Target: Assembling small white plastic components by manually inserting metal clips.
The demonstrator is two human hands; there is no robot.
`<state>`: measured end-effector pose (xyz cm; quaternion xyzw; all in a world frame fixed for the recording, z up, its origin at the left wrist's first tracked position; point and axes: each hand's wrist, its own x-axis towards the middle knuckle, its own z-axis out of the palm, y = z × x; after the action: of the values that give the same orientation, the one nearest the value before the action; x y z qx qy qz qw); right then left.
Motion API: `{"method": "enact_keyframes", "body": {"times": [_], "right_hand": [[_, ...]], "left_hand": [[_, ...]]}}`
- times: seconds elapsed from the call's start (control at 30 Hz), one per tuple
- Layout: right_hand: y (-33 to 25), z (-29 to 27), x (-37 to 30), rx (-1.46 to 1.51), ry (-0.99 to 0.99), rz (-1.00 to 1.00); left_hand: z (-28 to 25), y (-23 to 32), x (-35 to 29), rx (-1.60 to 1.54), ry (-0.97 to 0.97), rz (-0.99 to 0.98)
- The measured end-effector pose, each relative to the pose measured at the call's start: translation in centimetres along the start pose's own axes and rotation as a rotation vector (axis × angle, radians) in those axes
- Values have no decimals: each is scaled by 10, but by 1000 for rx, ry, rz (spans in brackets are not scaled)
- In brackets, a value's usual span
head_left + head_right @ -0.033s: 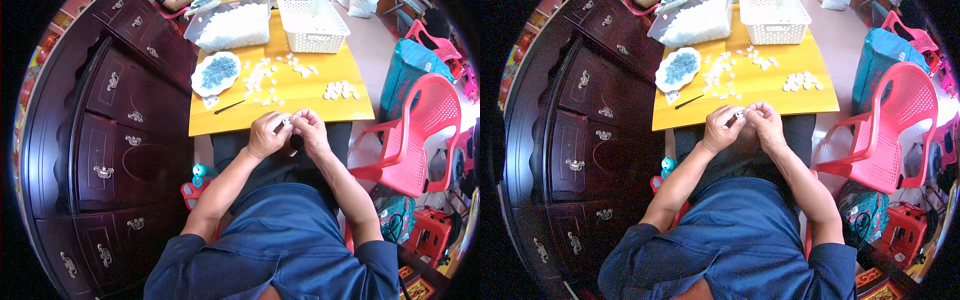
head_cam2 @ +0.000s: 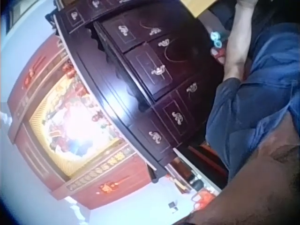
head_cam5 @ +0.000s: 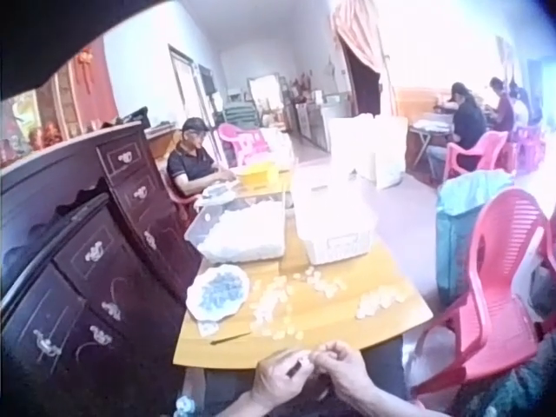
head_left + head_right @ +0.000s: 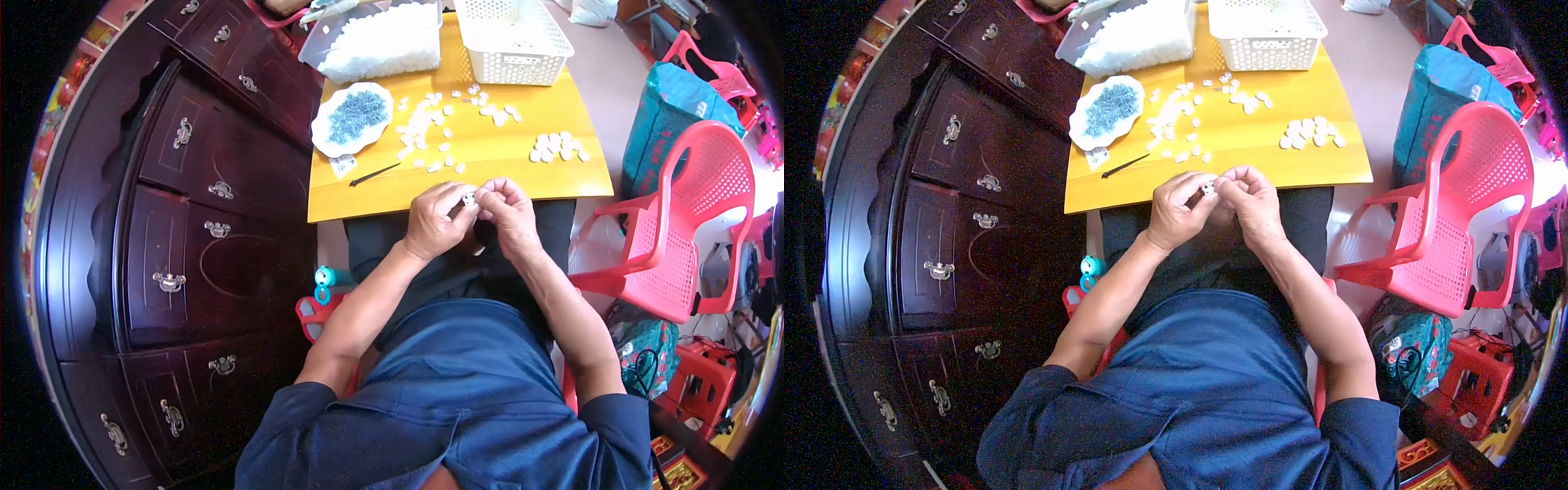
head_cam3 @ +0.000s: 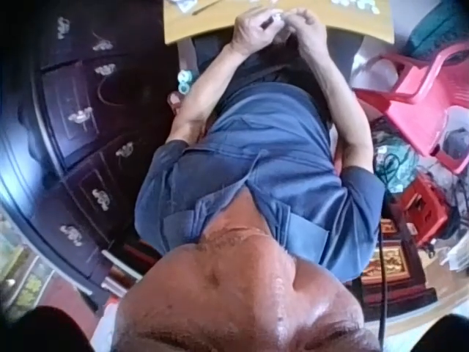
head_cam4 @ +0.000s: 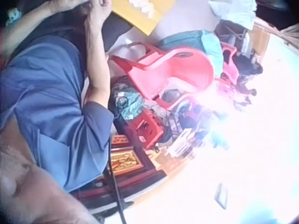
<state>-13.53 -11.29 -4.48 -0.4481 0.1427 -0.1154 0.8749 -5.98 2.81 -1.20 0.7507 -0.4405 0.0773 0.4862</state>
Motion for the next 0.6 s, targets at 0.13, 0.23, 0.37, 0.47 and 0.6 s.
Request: {"method": "enact_keyframes", "body": {"times": [0.13,0.23,0.37,0.47,0.6], "right_hand": [[-12,7,-5,0,34,-5],[-16,8,-5,13,70,-38],[-28,5,-7,31,103,-38],[-38,5,-9,51,150,-29],[-47,3,-6,40,191,-70]], "left_hand": [[1,1,8,-4,16,64],[4,2,16,-13,-8,74],[9,0,29,8,-53,135],[16,-3,37,-2,-73,164],[23,-1,50,-58,-85,132]]}}
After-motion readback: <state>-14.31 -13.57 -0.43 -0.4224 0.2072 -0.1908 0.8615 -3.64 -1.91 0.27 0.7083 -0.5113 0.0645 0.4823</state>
